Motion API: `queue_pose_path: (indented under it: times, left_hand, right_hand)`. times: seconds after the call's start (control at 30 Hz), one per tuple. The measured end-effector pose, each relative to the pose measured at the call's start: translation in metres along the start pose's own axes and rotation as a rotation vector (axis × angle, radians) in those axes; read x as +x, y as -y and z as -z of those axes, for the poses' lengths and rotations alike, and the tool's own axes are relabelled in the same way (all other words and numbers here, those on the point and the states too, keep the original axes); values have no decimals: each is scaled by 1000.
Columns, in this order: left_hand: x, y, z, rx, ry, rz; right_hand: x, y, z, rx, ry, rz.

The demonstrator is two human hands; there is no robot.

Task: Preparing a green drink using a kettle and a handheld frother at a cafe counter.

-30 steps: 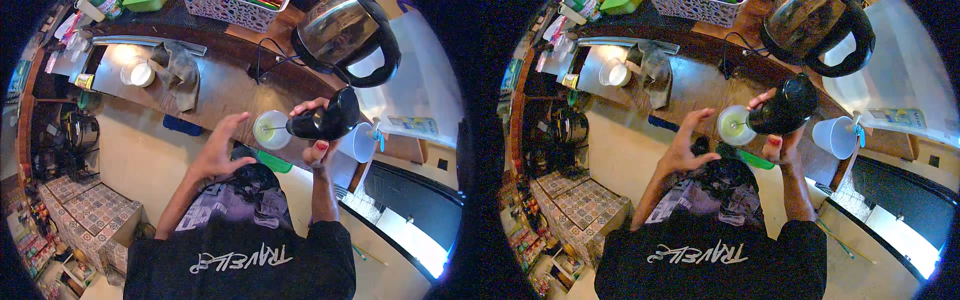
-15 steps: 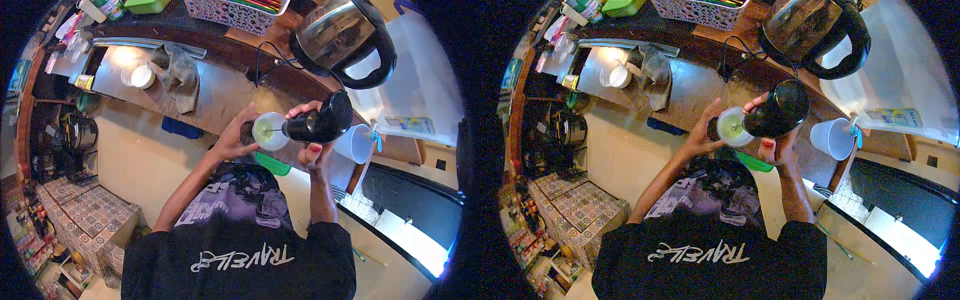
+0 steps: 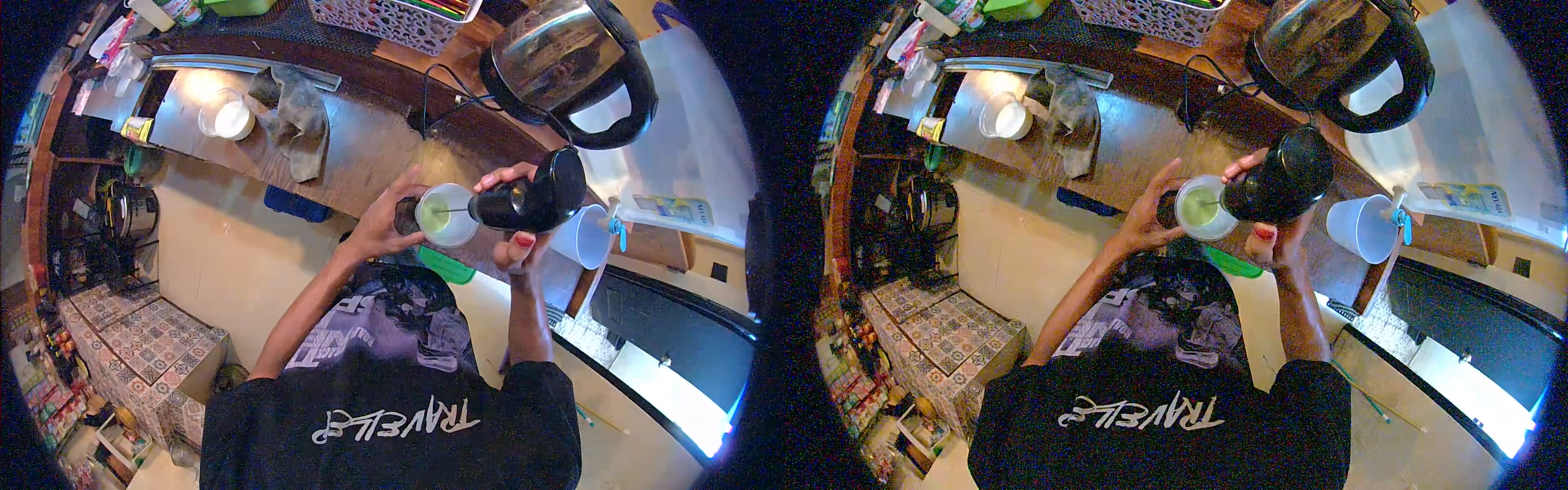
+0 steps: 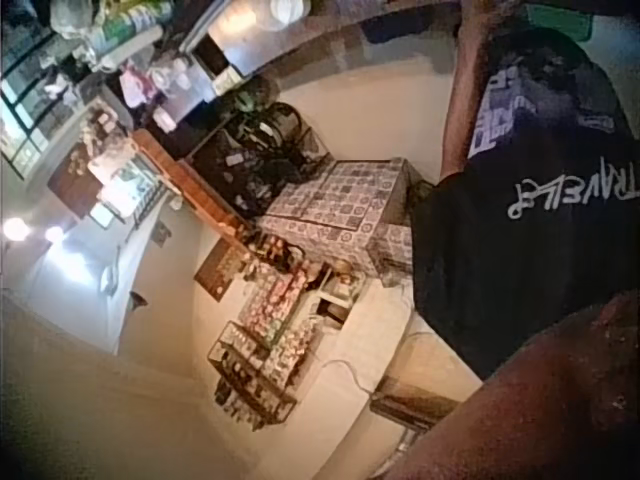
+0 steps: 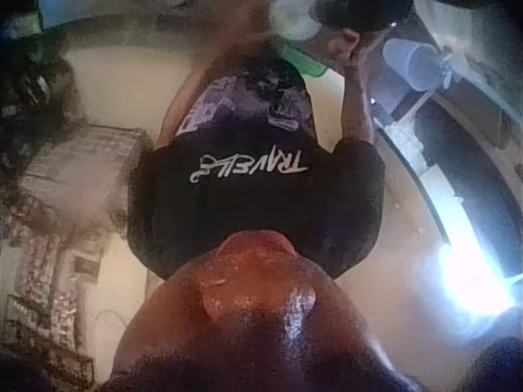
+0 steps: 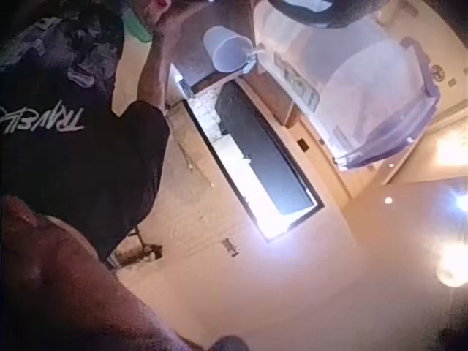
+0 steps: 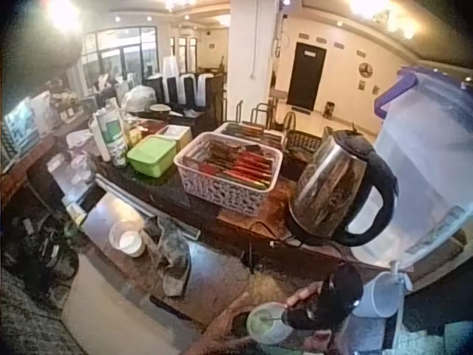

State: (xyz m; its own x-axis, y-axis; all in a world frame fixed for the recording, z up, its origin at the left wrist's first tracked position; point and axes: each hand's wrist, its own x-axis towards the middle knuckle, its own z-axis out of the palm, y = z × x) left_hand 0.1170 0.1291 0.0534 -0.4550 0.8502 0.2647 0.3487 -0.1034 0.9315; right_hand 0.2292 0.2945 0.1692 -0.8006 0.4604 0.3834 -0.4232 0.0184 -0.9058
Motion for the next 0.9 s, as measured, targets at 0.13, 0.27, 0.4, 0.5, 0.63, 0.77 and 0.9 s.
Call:
queue_pose_path:
  times: [0.13, 0.27, 0.4, 0.5, 0.63, 0.77, 0.9]
  left_hand:
    - [0, -1, -2, -43, -15, 22]
    - [0, 2, -4, -57, -22, -3]
    - [1, 0, -2, -190, 0, 25]
    - [1, 1, -1, -186, -10, -14]
    - [-1, 9, 1, -94, 20, -20]
    - [-1, 11, -1, -65, 17, -21]
    - [-1, 11, -1, -31, 24, 3]
  right_hand:
    - [-3, 3, -6, 194, -30, -59]
    - [-3, 4, -9, 90, -49, -30]
    - [-3, 8, -4, 84, -53, -51]
    - [-4, 10, -4, 56, -89, -63]
    - [-2, 16, -9, -68, -102, -39]
    - [-4, 18, -3, -16, -80, 53]
    - [-6, 18, 1, -35, -17, 160]
